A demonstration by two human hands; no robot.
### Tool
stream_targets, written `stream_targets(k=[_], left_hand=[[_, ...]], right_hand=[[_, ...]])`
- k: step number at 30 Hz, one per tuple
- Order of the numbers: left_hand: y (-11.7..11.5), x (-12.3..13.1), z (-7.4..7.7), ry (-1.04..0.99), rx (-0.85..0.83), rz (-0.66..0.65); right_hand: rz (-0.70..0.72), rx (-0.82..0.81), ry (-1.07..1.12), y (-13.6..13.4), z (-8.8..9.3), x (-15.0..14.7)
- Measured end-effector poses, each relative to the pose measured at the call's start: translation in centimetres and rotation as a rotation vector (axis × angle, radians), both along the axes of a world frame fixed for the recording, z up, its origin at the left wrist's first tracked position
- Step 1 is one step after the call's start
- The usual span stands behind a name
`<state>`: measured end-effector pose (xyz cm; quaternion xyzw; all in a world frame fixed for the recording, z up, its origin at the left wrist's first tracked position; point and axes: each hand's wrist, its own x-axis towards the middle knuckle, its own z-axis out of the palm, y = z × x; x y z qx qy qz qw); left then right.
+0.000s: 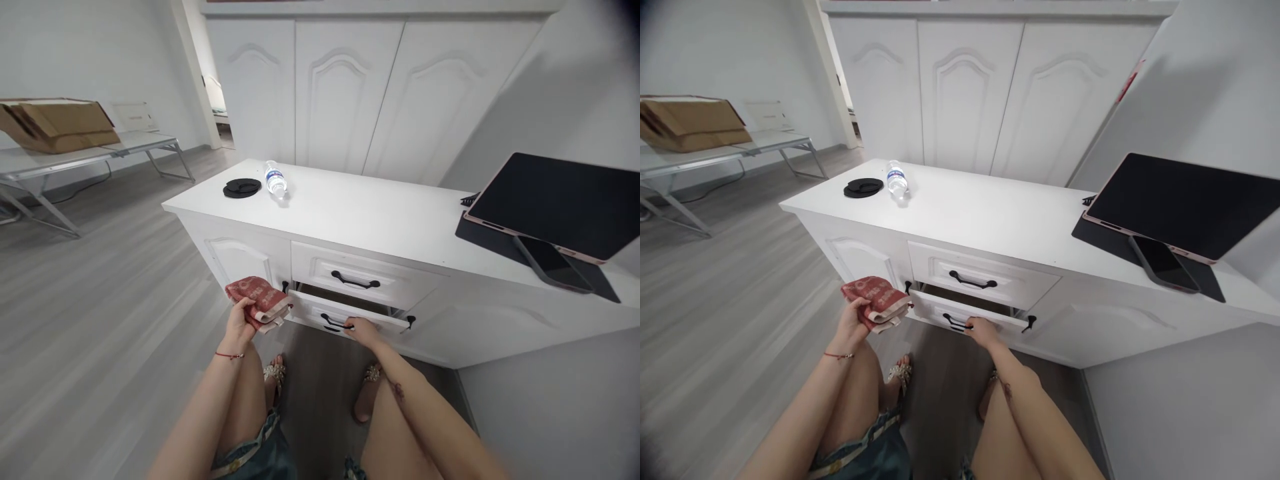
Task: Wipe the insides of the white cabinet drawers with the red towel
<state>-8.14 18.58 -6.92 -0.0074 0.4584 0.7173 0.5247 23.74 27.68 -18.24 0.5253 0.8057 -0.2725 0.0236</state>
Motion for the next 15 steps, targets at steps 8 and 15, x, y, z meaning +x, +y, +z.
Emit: stream_targets(k=[8,15], left_hand=[[1.0,0.5,-0.7,-0.004,0.015,-0.083],[1.8,1.9,-0.1,-0.042,0.058,-0.186]], right_hand=[[-0.120,0.053,-0.031,1.7,0.4,-0.8],[-0.184,0.057,-0.058,3.4,-0.2,-1.1]])
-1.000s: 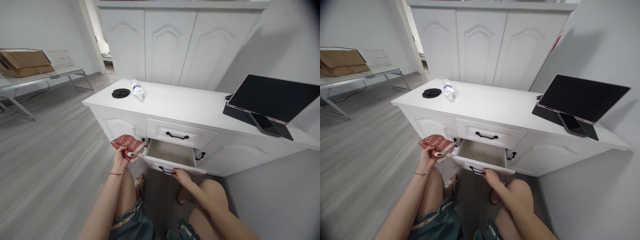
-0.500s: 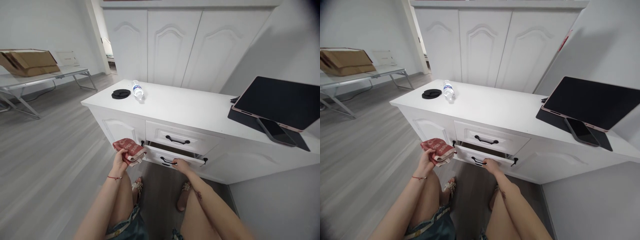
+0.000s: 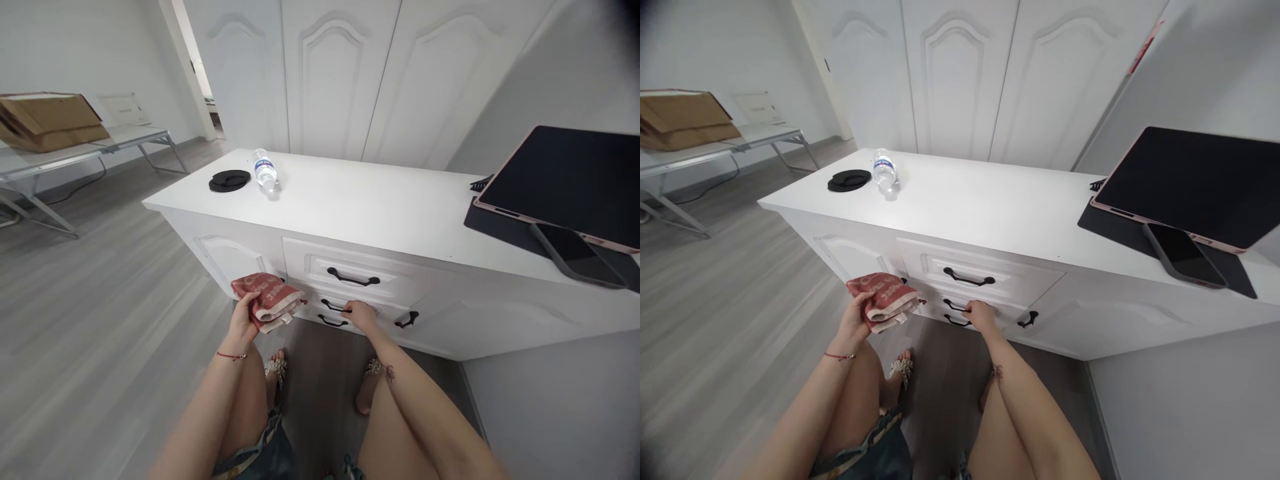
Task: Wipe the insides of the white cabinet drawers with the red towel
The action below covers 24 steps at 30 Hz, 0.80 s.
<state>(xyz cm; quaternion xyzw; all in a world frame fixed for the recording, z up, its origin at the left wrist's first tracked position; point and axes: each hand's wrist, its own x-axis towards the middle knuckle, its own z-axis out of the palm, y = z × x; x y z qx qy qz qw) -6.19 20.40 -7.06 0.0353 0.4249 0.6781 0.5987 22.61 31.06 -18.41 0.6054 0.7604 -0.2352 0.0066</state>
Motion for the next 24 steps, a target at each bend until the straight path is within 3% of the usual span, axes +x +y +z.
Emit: stream_targets(k=[14,24], left_hand=[[1.2,2.1,-0.7,0.017,-0.083,-0.016],[1.1,3.6,-0.6,0.026,-0.114,0.013]], right_hand=[[0.024,0.009,0.109,0.6,-0.8,0.3],[0.068,0.041,0.277,-3.5,0.1,2.0]])
